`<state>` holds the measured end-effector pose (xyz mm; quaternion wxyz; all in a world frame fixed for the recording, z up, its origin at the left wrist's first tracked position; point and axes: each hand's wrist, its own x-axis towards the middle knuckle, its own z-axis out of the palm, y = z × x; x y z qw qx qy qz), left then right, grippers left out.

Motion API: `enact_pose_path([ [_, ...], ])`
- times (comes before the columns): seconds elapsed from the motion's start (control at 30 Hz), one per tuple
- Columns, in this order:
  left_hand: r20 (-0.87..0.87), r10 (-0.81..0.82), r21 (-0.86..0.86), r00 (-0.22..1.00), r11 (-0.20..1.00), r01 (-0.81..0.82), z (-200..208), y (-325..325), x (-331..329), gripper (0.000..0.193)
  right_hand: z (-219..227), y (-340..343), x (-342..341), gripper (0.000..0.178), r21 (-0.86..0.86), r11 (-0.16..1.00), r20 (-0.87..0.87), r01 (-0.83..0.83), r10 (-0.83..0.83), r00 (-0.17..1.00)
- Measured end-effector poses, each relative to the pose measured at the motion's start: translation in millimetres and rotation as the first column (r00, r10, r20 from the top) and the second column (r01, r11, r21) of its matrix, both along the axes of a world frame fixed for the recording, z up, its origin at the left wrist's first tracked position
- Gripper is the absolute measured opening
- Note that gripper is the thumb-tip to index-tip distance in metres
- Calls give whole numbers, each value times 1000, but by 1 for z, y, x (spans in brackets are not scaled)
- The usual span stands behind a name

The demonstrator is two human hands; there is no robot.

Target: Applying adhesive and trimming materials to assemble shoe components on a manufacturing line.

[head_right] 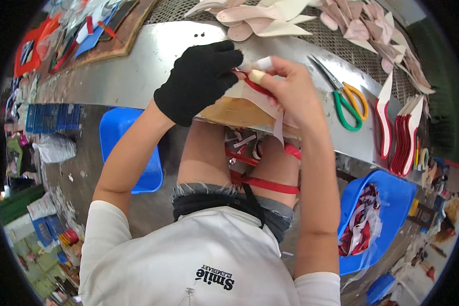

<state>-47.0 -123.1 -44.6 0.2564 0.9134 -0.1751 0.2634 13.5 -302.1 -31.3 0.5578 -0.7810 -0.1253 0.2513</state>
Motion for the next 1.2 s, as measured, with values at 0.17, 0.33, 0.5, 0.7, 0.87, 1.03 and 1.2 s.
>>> enact_pose_path([
  [0.17, -84, -82, 96, 993, 991, 90, -6, 2, 0, 21, -1, -25, -4, 15, -21, 998, 130, -64, 66, 989],
  [0.33, -53, -84, 188, 995, 978, 92, -2, -1, -2, 15, -20, -20, -24, 16, -164, 977, 559, 137, -22, 829],
  [0.5, -120, -144, 314, 982, 933, 175, 5, -1, 3, 24, -19, -10, -32, 12, -263, 947, 717, 185, 64, 694],
  [0.7, -50, -190, 307, 981, 931, 196, -9, -10, 21, 27, -16, -10, -34, 15, -405, 895, 695, 188, 168, 699],
  [0.87, -97, -209, 327, 973, 917, 229, -10, -10, 28, 31, -11, -24, -25, 9, -408, 904, 619, 127, 172, 766],
  [1.03, -53, -290, 230, 956, 928, 294, -6, -20, 33, 30, 6, -37, 3, 15, -355, 931, 422, -82, 238, 875],
  [1.2, -183, -327, 10, 927, 943, 334, -7, -24, 28, 22, 19, -58, 8, 25, -236, 962, 123, -135, 167, 978],
])
